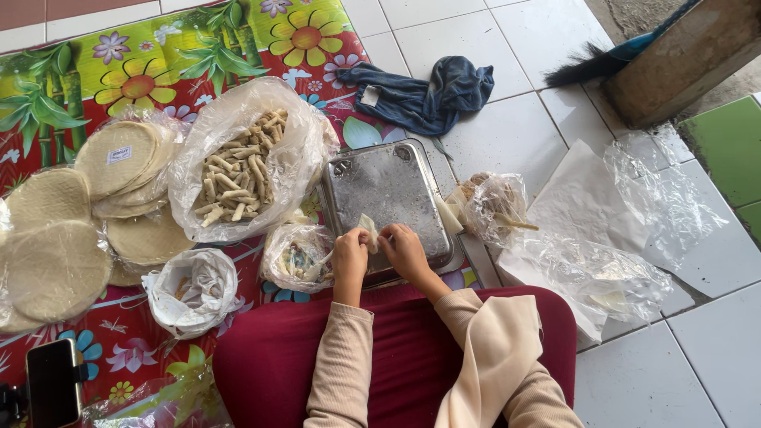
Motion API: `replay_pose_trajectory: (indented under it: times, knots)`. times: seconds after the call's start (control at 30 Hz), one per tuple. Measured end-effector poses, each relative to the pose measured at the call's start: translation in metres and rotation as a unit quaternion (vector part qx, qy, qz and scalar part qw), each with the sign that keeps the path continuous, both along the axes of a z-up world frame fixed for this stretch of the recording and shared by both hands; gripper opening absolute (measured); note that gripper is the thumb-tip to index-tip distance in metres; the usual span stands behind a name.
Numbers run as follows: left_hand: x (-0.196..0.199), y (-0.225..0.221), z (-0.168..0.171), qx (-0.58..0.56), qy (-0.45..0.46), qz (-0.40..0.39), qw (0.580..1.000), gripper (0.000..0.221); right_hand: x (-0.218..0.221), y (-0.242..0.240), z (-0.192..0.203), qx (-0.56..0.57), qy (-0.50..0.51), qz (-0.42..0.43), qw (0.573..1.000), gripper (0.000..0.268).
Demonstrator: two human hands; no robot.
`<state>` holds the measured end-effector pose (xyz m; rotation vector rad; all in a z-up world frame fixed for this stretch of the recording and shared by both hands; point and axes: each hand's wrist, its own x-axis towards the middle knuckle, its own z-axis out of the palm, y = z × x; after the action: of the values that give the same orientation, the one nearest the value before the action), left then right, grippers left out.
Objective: The person prepares food wrappers by taking thin circular sheets from a stack and folding them into triangles on a metal tray.
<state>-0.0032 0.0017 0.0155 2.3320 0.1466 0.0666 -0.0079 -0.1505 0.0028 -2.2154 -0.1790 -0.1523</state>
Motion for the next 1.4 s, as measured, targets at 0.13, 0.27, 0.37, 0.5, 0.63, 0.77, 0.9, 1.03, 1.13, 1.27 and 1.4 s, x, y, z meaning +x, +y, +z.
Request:
replay_pose_trajectory:
  times: [0.13,0.27,0.37,0.5,0.63,0.77,0.9,1.03,1.13,1.27,1.4]
  knots:
    - [0.0,0.0,0.006,0.002,0.01,-0.006,1.0,0.023,-0.003,0.003,0.015,0.032,0.046,0.024,0.998,0.02]
    - [0.002,0.0,0.001,-0.028,0.009,-0.016,0.999,0.026,-0.005,0.003,0.02,-0.048,-0.078,0.079,0.993,0.028]
    - [0.004,0.002,-0.007,-0.047,0.007,-0.026,0.999,0.028,-0.008,0.003,0.016,-0.124,-0.115,0.092,0.981,0.029]
    - [0.004,0.004,-0.014,-0.048,-0.029,-0.044,0.997,0.03,-0.008,0.003,0.011,-0.228,-0.149,0.108,0.956,0.031]
    - [0.002,0.007,-0.013,-0.025,-0.018,-0.057,0.998,0.028,0.0,-0.002,0.011,-0.282,-0.135,0.147,0.939,0.033]
    - [0.002,0.011,-0.007,-0.033,-0.022,-0.067,0.997,0.03,0.016,-0.016,0.013,-0.296,-0.145,0.206,0.921,0.037]
    - [0.001,0.01,-0.008,-0.028,-0.033,-0.071,0.997,0.031,0.023,-0.014,-0.001,-0.219,-0.132,0.178,0.95,0.016]
    - [0.005,0.01,-0.018,-0.022,-0.041,-0.045,0.998,0.016,0.027,-0.004,-0.012,-0.178,-0.15,0.086,0.969,0.015]
    - [0.008,0.005,-0.026,-0.007,-0.06,-0.018,0.998,0.013,0.024,0.006,-0.015,-0.153,-0.075,0.017,0.985,0.018]
    - [0.013,-0.005,-0.02,0.013,-0.024,0.024,0.999,0.019,0.025,0.016,-0.016,-0.124,-0.089,0.01,0.988,0.014]
    - [0.012,-0.009,-0.006,0.071,-0.047,0.032,0.996,0.023,0.032,0.003,-0.016,-0.187,-0.14,0.133,0.963,0.016]
